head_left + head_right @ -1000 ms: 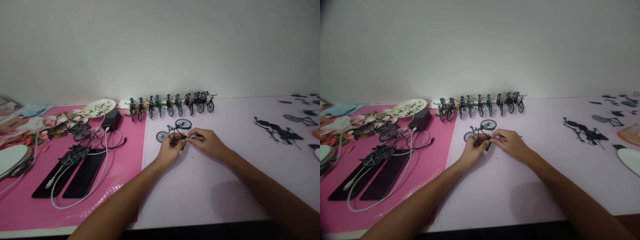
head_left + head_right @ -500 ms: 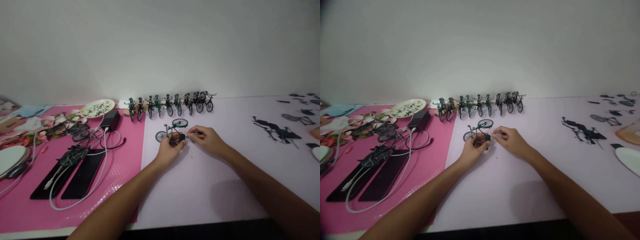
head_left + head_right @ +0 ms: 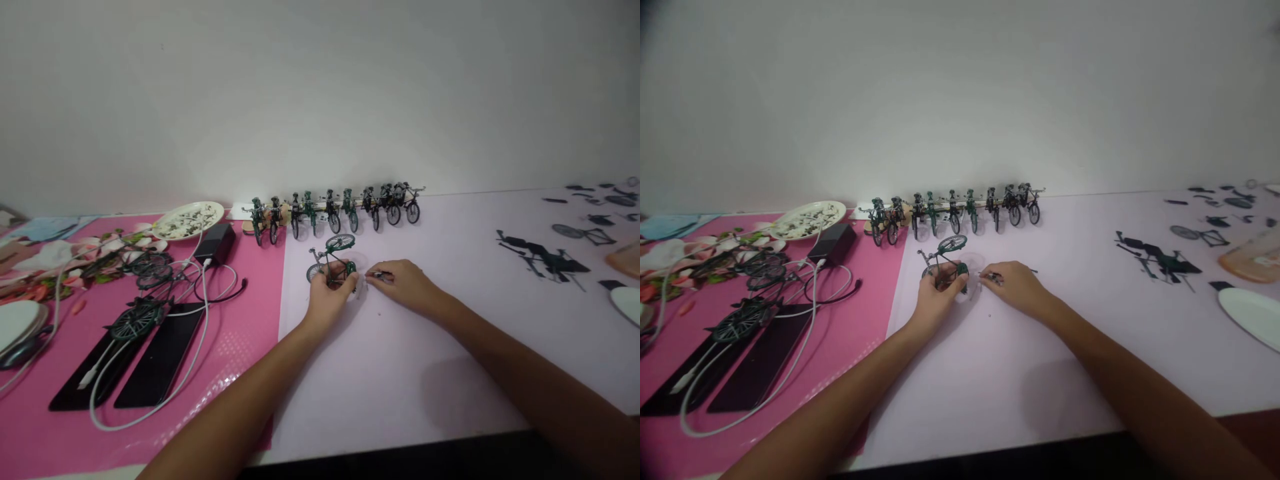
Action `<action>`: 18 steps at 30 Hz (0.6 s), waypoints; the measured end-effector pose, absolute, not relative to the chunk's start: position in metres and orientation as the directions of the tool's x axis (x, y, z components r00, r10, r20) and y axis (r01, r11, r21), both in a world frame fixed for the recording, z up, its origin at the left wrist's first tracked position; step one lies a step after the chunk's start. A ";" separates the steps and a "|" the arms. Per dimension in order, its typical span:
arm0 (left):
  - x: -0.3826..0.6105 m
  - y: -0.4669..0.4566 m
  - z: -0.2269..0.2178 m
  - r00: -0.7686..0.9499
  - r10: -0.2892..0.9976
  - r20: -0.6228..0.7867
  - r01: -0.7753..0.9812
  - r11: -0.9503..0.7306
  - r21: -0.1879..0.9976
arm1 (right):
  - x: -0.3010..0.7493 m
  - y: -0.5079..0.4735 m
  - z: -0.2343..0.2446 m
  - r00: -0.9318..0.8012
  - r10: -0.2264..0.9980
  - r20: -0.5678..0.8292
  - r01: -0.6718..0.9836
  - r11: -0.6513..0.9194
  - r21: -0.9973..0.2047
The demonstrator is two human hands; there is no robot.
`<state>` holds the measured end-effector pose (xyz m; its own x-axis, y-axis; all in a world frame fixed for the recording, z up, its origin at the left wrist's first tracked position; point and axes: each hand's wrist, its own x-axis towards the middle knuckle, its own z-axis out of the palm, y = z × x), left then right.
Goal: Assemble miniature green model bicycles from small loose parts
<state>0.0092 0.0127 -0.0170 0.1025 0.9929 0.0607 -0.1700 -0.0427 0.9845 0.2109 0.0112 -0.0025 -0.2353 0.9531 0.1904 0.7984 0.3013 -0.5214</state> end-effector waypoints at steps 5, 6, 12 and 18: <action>0.010 0.013 -0.018 0.122 0.989 0.078 -0.171 -0.057 0.984 | 0.205 0.013 -0.011 -0.242 0.947 0.212 0.818 0.317 -0.480; 0.010 0.013 -0.019 0.122 0.989 0.078 -0.171 -0.056 0.984 | 0.205 0.014 -0.012 -0.249 0.946 0.205 0.822 0.319 -0.473; 0.010 0.012 -0.019 0.122 0.991 0.063 -0.176 -0.041 0.983 | 0.206 0.015 -0.015 -0.266 0.944 0.197 0.866 0.324 -0.382; 0.010 0.012 -0.019 0.120 0.990 0.076 -0.167 -0.056 0.984 | 0.207 0.016 -0.013 -0.328 0.929 0.170 0.896 0.363 -0.257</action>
